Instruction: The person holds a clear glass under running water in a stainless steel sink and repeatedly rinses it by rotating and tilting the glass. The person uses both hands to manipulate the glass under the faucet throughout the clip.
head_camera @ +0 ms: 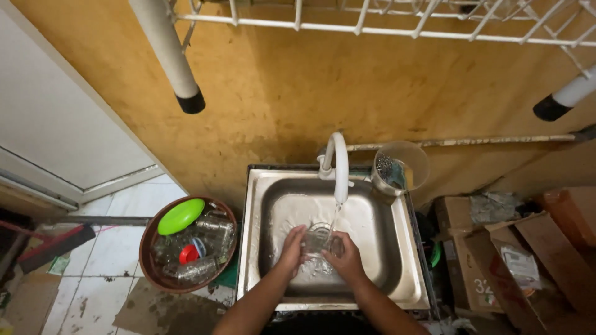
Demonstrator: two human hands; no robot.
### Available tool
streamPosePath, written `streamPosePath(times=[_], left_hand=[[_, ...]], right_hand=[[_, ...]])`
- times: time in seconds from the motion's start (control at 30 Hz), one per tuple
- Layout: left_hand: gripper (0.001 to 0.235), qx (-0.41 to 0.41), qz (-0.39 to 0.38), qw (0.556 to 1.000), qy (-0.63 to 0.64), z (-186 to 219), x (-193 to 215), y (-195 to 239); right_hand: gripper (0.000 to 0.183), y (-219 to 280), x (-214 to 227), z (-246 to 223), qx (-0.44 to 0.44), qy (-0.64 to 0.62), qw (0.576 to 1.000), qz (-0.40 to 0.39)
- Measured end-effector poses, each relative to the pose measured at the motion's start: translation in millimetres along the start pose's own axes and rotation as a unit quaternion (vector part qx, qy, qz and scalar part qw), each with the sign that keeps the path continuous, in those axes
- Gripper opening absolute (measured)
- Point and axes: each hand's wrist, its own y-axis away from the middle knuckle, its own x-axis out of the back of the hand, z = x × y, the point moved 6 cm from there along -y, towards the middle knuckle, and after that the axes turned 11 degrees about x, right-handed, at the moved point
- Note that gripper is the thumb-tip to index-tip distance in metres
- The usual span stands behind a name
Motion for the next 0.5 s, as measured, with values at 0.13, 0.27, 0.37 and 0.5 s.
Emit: streamPosePath(times=[0.13,0.27,0.37,0.5], left_hand=[[0.03,-0.021,-0.009,0.999,-0.042,-12,4,-18],[0.031,0.004,0.017,1.0,-0.016,-7,5,-10],[0.042,0.079,0.041,0.996,-0.002,-16,12,-18],[0.055,0.187,0.015,0.98,0.058,-37,13,-24]], right_hand=[[0.05,1,-4,-3,0.009,0.019,1.0,-0.013],[0.064,2,-6,-4,-0.039,-0.006,0.998,-0.04],[0.065,3,-9,8,-0.014,-0.018,0.998,-0.056],[0.075,5,-20,7,-0.051,-0.043,0.994,-0.086]])
